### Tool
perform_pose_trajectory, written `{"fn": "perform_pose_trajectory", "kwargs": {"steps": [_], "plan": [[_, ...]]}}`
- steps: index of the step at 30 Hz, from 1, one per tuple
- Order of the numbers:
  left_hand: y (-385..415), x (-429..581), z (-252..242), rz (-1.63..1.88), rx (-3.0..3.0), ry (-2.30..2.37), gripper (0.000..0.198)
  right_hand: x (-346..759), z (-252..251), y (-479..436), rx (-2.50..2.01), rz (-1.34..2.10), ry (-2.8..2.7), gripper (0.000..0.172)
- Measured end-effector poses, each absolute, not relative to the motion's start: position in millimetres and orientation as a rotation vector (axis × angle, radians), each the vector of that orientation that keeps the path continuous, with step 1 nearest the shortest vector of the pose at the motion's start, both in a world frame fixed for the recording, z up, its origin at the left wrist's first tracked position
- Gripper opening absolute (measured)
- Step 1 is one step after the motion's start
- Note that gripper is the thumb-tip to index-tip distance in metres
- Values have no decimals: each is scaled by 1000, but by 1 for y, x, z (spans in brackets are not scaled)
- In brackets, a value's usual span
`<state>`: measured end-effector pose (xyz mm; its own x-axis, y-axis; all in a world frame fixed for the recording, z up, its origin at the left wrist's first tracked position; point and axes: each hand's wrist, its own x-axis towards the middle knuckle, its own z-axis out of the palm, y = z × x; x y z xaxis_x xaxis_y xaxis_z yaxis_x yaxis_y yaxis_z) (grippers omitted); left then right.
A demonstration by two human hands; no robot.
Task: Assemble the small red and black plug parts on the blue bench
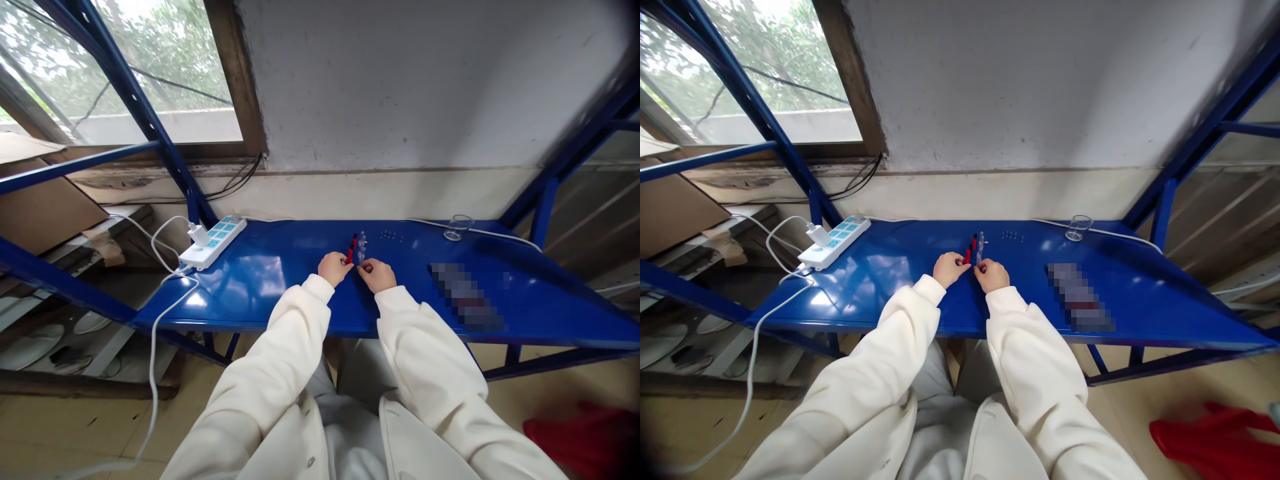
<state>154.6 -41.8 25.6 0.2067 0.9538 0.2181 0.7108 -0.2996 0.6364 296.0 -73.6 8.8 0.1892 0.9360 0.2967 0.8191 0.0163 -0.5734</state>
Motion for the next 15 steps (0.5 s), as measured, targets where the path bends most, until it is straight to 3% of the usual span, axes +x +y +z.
{"fn": "perform_pose_trajectory", "kwargs": {"steps": [15], "plan": [[-42, 149, 24, 751, 2254, 1592, 29, 295, 11, -75, -1984, 263, -1684, 16]]}}
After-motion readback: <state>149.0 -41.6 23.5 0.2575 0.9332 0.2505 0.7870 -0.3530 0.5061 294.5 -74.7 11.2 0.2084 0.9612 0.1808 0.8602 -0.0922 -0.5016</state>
